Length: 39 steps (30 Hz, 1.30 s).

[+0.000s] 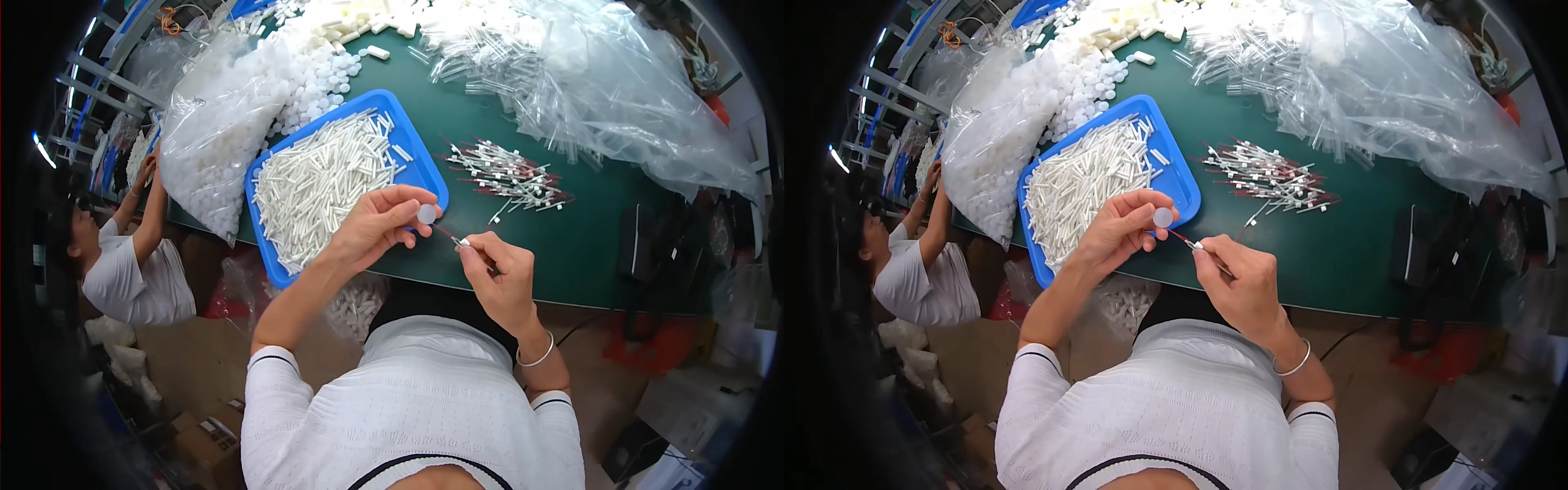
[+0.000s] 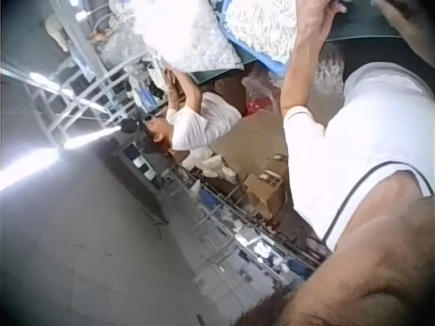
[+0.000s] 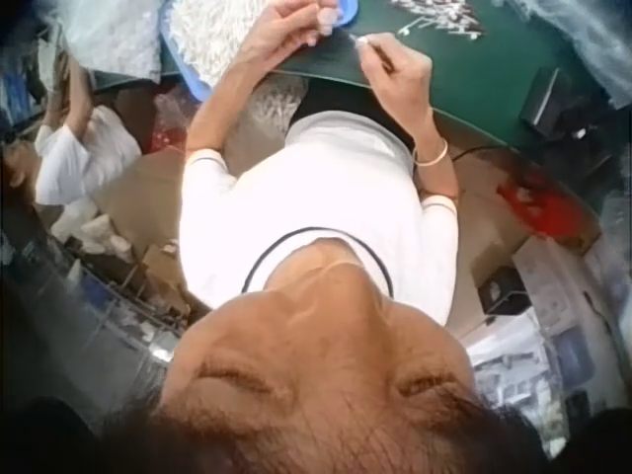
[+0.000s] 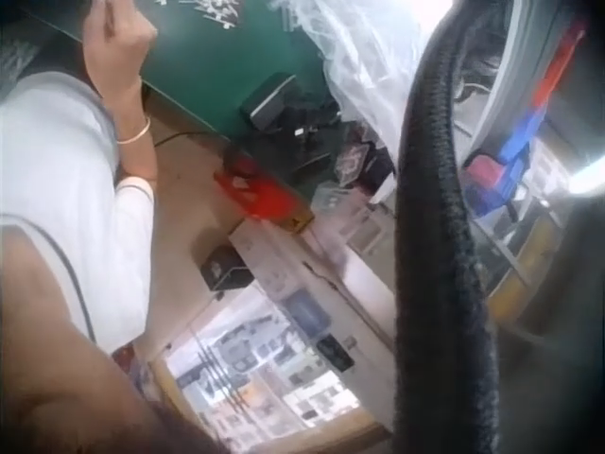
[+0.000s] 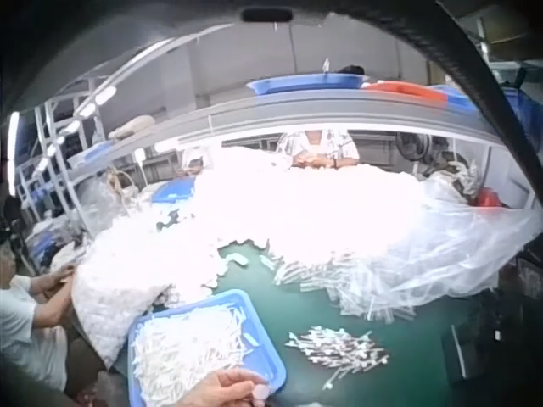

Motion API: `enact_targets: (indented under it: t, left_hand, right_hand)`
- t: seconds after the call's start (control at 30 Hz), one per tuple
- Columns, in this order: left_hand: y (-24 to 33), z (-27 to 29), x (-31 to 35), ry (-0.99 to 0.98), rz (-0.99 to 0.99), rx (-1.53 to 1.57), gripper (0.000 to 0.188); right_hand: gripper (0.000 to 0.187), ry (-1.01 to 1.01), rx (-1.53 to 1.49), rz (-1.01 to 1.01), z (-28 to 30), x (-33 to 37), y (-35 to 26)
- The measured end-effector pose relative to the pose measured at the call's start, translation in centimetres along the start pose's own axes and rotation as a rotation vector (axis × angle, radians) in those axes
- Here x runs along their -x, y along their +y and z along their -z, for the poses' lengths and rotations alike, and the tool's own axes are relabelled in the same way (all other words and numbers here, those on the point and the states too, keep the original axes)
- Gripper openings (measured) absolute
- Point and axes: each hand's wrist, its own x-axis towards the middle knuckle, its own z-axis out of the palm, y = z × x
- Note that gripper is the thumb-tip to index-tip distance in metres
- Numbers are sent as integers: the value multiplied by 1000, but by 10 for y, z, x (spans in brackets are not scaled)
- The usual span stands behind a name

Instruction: Assembling plastic dropper components by inserting a thin tube and a rubber bulb into a plastic cap.

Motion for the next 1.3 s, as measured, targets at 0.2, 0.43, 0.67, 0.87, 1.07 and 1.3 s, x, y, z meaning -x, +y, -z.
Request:
enact_targets:
  t: [0.2,0.43,0.67,0.87,1.07,1.3]
  left_hand:
    - [-28,-14,12,-31,13,123,25]
    - [-39,-19,14,45,-85,-84,25]
    - [-49,-30,15,86,-234,-280,29]
    - [-76,-26,12,61,-325,-61,21]
    - [-94,-31,11,49,-474,-37,19]
    - [-77,-23,24,59,-475,-192,18]
  right_hand:
    - [5,70,223,126,6,10,0]
    - [8,112,313,147,10,18,-2]
    - [7,62,304,198,8,15,1]
    - [4,3,282,213,-2,18,13]
    - [5,72,270,298,-16,23,26]
    - [21,-286,-163,38,-3,11,35]
